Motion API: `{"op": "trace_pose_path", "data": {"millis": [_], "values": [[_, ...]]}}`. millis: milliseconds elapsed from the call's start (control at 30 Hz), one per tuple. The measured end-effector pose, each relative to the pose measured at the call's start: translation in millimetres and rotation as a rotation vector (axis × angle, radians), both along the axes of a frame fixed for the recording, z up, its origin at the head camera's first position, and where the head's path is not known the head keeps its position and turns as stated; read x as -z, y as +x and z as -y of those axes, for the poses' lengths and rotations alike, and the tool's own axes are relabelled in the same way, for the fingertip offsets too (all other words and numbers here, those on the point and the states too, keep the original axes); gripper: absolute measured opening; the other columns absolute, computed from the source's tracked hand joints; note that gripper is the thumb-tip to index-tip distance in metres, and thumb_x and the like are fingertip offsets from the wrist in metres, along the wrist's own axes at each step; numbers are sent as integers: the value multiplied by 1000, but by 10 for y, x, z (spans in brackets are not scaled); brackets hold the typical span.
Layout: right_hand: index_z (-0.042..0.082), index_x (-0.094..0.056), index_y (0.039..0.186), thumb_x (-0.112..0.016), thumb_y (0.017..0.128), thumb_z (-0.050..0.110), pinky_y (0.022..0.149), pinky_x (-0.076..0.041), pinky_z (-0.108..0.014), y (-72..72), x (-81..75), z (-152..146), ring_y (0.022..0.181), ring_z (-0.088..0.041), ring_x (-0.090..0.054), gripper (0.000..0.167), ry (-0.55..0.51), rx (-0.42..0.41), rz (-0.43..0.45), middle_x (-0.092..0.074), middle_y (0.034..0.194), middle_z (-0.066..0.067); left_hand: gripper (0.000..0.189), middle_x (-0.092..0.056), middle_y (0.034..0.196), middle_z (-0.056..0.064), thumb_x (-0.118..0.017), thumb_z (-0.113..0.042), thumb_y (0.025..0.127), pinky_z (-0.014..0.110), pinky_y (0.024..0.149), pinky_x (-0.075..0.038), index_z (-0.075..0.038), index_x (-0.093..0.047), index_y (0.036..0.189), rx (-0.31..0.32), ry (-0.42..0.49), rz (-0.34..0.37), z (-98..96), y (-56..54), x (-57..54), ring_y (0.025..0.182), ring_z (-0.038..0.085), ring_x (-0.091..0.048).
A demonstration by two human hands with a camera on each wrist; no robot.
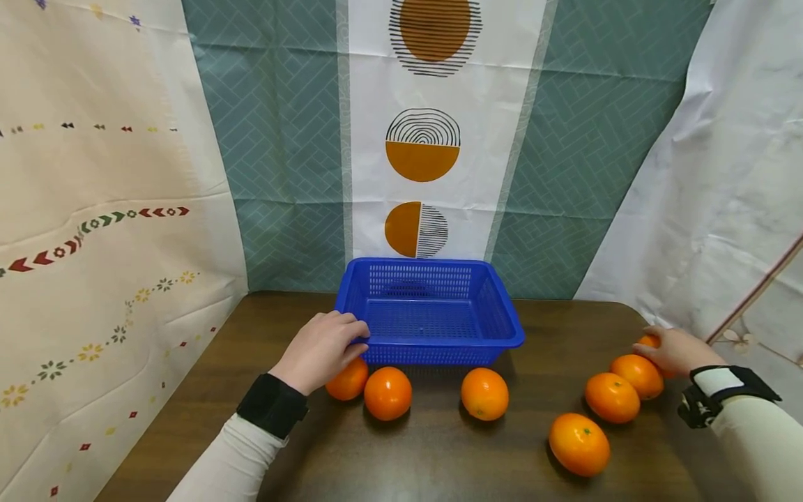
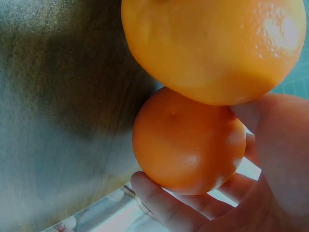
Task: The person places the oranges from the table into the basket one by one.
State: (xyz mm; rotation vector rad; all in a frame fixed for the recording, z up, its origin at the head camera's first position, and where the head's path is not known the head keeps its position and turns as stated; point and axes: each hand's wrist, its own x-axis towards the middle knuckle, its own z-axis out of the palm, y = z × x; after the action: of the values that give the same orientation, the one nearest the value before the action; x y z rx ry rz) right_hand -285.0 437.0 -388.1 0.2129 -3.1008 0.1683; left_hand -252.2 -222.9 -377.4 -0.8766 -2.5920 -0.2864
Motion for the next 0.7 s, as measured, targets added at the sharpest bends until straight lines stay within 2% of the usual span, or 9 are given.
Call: {"op": "trace_pose_path", "data": {"millis": [267,533,700], "values": [[-21,-59,129,-72,104,28,88,-53,-73,-8,-22,11,97,-60,-65,56,0,1,-18,-65,110,-45,14,-74,97,0,-88,-20,97,47,93,-57,-15,-79,106,9,-3,-11,5,3,4,93,24,-68],[-17,-60,133,-75,103,29,87,-52,-75,21,-183,118,100,-60,-62,57,-12,-8,-56,-58,119,-48,13,-75,99,1,-89,-19,96,49,95,-58,-15,-79,105,14,3,-19,3,-5,-9,94,24,-69],[-15,-60,136,-76,103,28,84,-54,-71,34,-321,305,94,-52,-64,56,-28,-43,-97,-57,120,-45,14,-75,99,2,-88,-19,97,49,95,-57,-14,-79,105,23,2,-22,-10,-15,-6,94,25,-69]]}}
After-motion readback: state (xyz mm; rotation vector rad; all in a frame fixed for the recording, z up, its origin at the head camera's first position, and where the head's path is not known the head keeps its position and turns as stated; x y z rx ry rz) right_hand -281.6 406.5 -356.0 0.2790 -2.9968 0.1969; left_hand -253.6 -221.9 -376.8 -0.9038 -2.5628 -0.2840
